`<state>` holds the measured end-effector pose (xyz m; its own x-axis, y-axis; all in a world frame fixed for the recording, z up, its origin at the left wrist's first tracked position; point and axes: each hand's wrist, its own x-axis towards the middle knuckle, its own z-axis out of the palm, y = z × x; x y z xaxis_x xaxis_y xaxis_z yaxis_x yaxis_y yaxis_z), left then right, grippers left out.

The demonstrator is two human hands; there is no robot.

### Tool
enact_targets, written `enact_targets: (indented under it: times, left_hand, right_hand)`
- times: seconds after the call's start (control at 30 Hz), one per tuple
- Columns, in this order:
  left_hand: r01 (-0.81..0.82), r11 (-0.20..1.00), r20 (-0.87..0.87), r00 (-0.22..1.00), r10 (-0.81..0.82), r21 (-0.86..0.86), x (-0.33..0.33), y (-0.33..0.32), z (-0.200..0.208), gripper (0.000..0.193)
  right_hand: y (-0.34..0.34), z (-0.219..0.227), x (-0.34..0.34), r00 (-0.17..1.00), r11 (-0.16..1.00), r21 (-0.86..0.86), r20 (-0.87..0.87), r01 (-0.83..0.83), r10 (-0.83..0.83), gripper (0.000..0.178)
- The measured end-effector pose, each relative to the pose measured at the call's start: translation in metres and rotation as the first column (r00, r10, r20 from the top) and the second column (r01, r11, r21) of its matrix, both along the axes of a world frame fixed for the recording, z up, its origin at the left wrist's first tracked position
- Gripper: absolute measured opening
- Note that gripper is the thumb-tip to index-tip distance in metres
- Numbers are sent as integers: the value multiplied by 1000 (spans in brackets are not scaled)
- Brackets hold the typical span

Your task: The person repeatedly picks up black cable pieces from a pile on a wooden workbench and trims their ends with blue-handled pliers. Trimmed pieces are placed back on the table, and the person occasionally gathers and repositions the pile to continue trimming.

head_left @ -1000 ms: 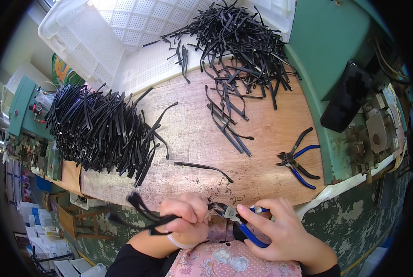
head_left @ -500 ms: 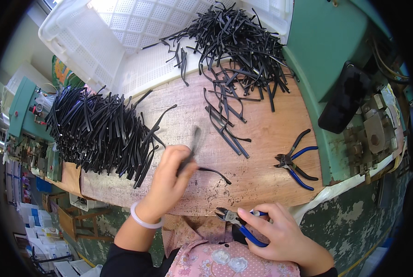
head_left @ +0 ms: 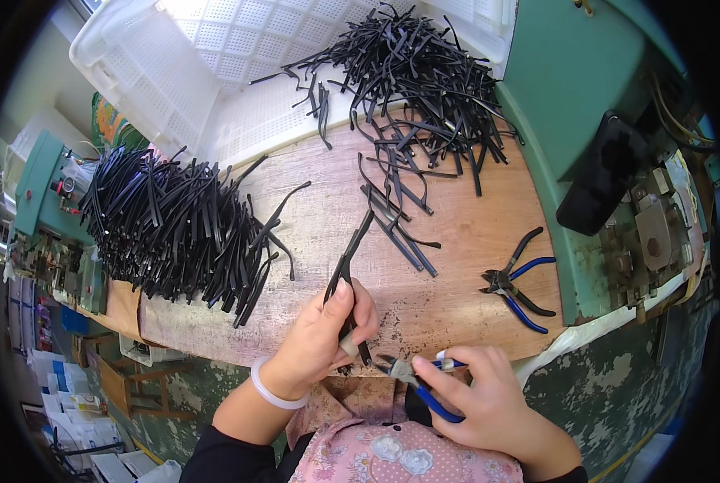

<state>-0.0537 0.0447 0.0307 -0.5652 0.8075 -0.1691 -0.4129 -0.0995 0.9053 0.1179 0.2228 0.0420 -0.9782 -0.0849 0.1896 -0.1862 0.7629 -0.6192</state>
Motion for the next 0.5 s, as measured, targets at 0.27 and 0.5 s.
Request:
enact_targets:
  times: [0.27,0.5]
  left_hand:
    - [-42,998,143,989,35,46,6,5,7,47]
    - [-299,937,-234,912,336,180,27,7,4,46]
  right_hand:
    - [-3,5,-2,999,992,125,-30,-12,16,68]
    - [2,3,0,998,998,25,26,-57,56,70]
